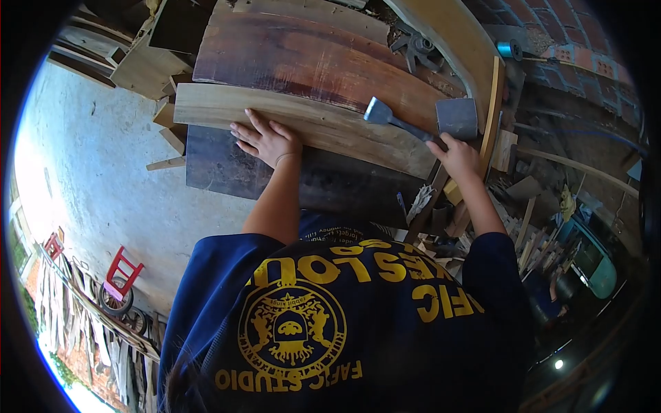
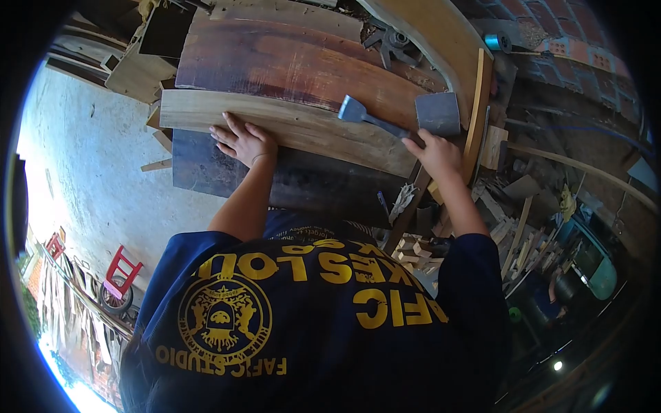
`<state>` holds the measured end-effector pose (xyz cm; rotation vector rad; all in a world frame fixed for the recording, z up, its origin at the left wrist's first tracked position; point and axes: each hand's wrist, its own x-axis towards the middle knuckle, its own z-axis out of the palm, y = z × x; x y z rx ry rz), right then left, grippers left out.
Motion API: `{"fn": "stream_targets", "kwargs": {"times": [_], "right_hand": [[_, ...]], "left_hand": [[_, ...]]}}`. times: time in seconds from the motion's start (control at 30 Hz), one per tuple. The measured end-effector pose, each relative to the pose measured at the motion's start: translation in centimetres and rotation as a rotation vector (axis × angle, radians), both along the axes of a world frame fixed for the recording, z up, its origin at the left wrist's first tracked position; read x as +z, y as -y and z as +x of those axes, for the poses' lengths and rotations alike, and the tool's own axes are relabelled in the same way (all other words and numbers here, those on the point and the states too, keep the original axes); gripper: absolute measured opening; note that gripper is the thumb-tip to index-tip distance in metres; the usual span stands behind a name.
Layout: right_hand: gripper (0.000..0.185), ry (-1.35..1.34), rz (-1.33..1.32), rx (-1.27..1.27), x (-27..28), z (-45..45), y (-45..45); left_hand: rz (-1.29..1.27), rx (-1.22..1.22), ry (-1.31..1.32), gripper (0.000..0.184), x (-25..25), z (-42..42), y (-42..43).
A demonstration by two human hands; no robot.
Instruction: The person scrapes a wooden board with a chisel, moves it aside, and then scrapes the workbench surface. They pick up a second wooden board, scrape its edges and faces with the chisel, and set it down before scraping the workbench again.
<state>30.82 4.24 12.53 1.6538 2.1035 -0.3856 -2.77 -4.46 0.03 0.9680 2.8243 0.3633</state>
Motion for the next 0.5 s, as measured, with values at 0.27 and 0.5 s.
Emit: {"fn": "stream_targets", "kwargs": {"times": [0.27, 0.5], "right_hand": [[0.053, -0.089, 0.028, -0.081, -1.1, -2.5, 1.0], [0.055, -0.090, 0.057, -0.085, -1.3, 0.6, 1.3]], "left_hand": [[0.018, -0.006, -0.011, 0.060, -0.3, -0.1, 0.1], [0.029, -0.002, -0.010, 0.059, -0.2, 0.0, 0.1]]}}
